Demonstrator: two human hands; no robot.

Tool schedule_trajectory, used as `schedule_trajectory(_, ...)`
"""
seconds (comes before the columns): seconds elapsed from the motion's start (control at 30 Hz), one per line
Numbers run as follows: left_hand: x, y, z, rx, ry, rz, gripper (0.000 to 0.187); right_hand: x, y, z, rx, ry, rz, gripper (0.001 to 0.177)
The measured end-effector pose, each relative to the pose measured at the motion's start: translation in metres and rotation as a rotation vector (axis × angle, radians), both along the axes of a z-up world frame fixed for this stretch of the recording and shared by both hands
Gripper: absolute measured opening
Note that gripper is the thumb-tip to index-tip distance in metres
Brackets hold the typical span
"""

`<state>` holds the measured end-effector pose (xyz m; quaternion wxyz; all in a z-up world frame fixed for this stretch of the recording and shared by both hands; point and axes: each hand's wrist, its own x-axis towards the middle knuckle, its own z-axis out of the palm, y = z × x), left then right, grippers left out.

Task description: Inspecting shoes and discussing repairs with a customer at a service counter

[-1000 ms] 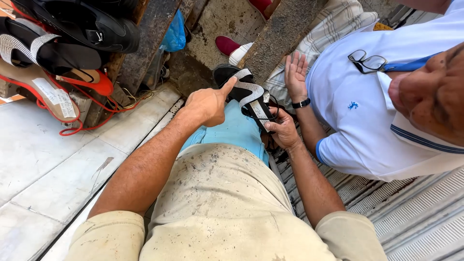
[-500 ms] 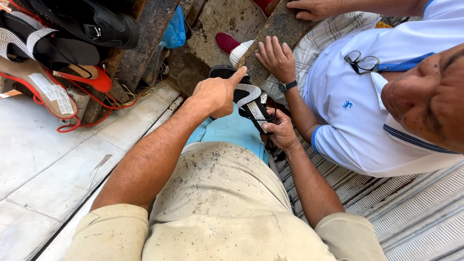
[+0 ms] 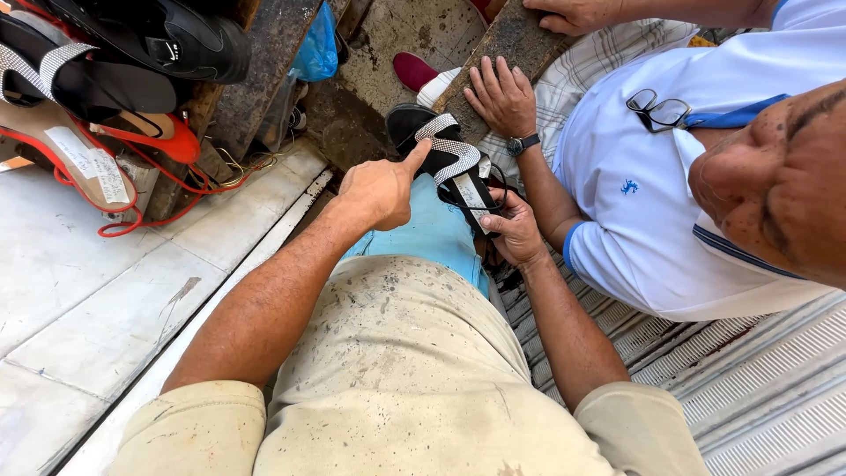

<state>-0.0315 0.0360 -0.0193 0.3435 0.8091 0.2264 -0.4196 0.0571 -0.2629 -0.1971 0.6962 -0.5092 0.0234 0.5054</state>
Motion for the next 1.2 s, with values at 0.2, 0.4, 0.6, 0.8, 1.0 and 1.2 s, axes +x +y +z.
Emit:
schedule_trajectory(0.2,0.019,-0.011,-0.003,-0.059,0.023,-0.033,0.098,0.000,0.010,0.015,-0.005,-0.027,0.033,0.039)
schedule_trajectory(0.4,0.038,-0.016,0.012,-0.106,-0.049,-0.076,0.092,-0.001,0.020,0.020,-0.011,-0.084,0.070,0.043)
schedule_trajectory(0.6,0.018,-0.012,0.017,-0.138,-0.050,-0.047,0.091,0.003,0.020,0.027,-0.018,-0.019,0.043,0.042)
schedule_trajectory(0.8,-0.006,-0.011,0.027,-0.172,-0.024,-0.012,0.091,0.007,0.030,0.046,-0.010,0.053,-0.002,0.039)
schedule_trajectory(1.0,-0.019,-0.019,0.031,-0.186,0.042,-0.003,0.092,0.012,0.044,0.070,0.036,0.187,-0.068,0.039)
schedule_trajectory(1.2,-0.026,-0.027,0.024,-0.209,0.038,0.009,0.094,0.017,0.045,0.066,0.046,0.285,-0.060,0.040)
